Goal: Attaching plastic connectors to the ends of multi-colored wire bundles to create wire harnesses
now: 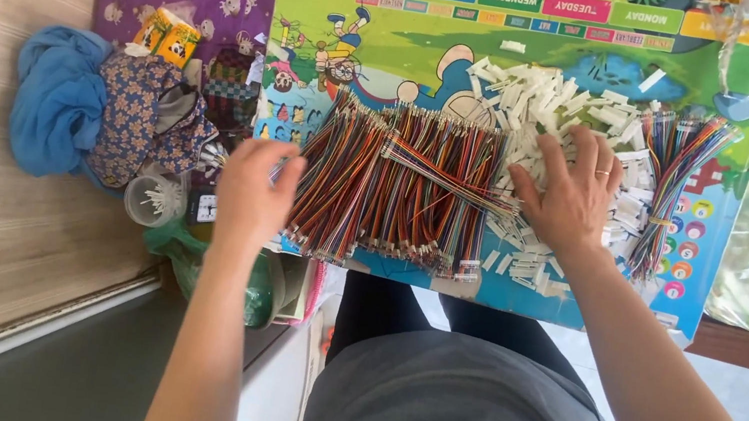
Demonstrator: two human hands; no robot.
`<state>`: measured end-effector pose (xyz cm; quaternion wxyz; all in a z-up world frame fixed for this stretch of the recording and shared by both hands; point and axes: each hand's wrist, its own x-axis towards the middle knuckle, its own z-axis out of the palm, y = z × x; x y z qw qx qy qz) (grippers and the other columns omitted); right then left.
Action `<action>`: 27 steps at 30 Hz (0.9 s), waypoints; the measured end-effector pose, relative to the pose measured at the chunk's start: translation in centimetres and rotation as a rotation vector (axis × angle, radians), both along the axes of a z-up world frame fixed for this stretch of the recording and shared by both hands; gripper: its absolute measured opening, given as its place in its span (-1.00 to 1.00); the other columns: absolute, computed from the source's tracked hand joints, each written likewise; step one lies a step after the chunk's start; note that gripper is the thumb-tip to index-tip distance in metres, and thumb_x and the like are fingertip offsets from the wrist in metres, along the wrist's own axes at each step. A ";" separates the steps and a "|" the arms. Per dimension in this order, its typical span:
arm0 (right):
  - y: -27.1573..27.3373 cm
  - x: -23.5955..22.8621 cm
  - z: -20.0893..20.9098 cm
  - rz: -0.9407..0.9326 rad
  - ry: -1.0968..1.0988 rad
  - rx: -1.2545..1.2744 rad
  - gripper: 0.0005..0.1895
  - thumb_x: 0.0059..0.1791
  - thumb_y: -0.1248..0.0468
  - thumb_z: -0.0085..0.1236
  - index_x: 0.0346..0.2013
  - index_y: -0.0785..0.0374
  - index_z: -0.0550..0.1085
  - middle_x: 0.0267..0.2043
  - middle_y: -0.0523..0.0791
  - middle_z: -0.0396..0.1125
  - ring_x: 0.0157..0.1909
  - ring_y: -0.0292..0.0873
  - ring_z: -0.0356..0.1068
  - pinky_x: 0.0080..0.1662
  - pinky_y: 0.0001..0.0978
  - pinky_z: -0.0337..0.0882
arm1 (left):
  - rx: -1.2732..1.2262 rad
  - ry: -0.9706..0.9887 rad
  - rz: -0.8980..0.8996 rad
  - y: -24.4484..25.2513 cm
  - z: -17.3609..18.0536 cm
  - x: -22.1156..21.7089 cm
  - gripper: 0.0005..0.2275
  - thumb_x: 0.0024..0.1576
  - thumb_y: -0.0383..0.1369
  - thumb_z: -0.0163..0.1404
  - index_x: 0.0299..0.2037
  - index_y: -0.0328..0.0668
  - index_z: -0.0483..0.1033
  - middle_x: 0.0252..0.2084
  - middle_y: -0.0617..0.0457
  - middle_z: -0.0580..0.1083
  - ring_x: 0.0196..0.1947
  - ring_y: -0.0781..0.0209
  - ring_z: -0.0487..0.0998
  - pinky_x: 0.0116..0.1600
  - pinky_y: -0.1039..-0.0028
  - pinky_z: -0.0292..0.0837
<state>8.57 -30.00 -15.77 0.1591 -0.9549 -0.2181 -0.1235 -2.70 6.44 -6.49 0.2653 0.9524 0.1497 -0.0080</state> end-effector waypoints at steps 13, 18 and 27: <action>-1.3 1.9 -6.0 -0.064 -0.149 -0.015 -0.74 0.10 -0.03 0.11 -0.42 -0.08 0.44 -0.48 -0.30 0.25 -0.42 -0.22 0.38 -0.29 -0.42 0.39 | 0.032 0.277 0.080 3.6 -4.0 -1.7 -0.77 0.02 -0.30 0.18 -0.15 -0.14 0.54 -0.25 -0.11 0.47 -0.13 -0.17 0.54 0.04 0.16 0.41; 0.1 1.8 -1.2 -0.286 0.262 0.303 -0.72 0.11 0.02 0.14 -0.40 0.06 0.53 -0.57 -0.08 0.31 -0.39 0.11 0.38 -0.30 -0.13 0.33 | 0.072 0.186 0.116 3.6 -3.5 -1.6 -0.65 -0.09 -0.28 0.24 -0.12 -0.09 0.46 -0.18 -0.15 0.40 -0.11 -0.30 0.49 0.01 0.03 0.40; -0.9 2.4 6.3 -0.592 1.409 2.054 -0.59 0.06 0.01 -0.13 -0.49 0.22 0.42 -0.48 -0.09 0.24 -0.52 -0.23 0.23 -0.45 -0.48 0.16 | -0.095 0.312 0.188 4.9 -4.8 -0.9 -0.61 -0.05 -0.27 0.22 -0.03 -0.11 0.43 -0.28 -0.11 0.44 -0.12 -0.16 0.52 0.02 0.11 0.37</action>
